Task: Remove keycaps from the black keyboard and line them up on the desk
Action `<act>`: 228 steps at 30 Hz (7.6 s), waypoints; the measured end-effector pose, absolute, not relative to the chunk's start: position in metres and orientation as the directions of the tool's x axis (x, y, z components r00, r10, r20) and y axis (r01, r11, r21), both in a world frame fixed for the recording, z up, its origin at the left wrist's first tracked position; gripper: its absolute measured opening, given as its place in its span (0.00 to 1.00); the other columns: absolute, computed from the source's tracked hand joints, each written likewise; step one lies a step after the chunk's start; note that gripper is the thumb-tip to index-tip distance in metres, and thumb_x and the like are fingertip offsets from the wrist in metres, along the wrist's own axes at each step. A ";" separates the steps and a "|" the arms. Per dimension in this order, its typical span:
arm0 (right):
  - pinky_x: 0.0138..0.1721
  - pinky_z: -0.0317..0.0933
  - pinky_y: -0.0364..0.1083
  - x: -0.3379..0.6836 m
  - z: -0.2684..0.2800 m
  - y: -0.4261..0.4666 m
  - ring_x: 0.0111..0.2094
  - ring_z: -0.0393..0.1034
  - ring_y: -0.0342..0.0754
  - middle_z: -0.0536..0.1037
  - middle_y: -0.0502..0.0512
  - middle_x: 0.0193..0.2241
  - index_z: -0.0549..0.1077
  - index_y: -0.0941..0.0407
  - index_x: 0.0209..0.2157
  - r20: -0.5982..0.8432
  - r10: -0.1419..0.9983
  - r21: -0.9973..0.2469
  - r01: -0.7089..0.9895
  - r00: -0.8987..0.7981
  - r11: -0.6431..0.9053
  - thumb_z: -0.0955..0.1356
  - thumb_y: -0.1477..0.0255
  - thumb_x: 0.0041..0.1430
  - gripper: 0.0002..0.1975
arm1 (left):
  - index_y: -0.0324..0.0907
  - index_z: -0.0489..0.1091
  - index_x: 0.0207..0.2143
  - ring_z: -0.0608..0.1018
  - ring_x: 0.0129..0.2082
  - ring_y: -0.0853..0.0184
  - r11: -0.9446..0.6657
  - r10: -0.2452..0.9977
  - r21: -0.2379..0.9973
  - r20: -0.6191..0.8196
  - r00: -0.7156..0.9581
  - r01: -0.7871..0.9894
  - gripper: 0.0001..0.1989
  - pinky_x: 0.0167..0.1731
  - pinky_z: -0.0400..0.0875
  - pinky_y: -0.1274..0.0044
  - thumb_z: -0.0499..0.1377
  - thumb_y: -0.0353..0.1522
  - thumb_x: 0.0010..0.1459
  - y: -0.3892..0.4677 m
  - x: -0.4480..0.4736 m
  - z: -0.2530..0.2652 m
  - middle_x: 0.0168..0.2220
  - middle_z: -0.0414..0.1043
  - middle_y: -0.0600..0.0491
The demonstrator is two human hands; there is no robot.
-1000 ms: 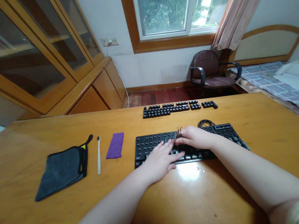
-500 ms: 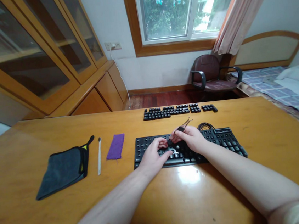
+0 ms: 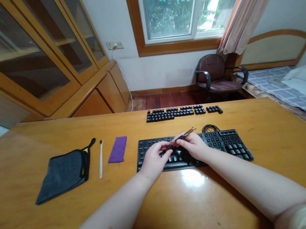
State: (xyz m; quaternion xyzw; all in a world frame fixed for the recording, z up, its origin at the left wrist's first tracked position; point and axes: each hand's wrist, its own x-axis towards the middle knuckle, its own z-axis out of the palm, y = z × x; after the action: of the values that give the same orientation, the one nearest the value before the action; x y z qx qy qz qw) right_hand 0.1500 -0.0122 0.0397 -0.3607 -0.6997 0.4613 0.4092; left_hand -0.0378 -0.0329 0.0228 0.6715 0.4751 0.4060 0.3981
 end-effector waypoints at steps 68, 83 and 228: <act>0.42 0.65 0.47 0.151 0.050 -0.016 0.37 0.71 0.46 0.77 0.55 0.35 0.75 0.52 0.40 0.493 0.660 -0.733 0.138 -0.567 0.666 0.65 0.71 0.59 0.09 | 0.40 0.71 0.36 0.75 0.40 0.65 0.003 0.959 0.996 -0.027 0.283 0.084 0.09 0.44 0.67 0.73 0.57 0.34 0.53 -0.022 -0.043 0.034 0.37 0.75 0.51; 0.40 0.65 0.47 0.152 0.050 -0.016 0.35 0.71 0.45 0.77 0.55 0.31 0.75 0.54 0.35 0.505 0.668 -0.726 0.150 -0.547 0.671 0.66 0.73 0.56 0.06 | 0.40 0.69 0.35 0.73 0.36 0.67 0.046 0.947 0.998 -0.059 0.314 0.048 0.10 0.40 0.66 0.75 0.58 0.36 0.52 -0.023 -0.043 0.035 0.34 0.72 0.53; 0.36 0.59 0.44 0.177 0.032 0.125 0.38 0.69 0.51 0.77 0.58 0.36 0.74 0.55 0.37 0.071 0.990 -0.269 0.953 -0.122 0.137 0.65 0.63 0.55 0.12 | 0.39 0.68 0.40 0.73 0.30 0.70 -0.042 0.956 0.985 -0.010 0.294 0.170 0.11 0.33 0.67 0.77 0.57 0.29 0.52 -0.027 -0.039 0.029 0.37 0.72 0.50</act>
State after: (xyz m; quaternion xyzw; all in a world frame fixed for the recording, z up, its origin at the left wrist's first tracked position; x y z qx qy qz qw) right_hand 0.1774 0.1248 0.0322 -0.6523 -0.7449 0.0784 0.1164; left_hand -0.0391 -0.0269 0.0287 0.6144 0.4581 0.3785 0.5190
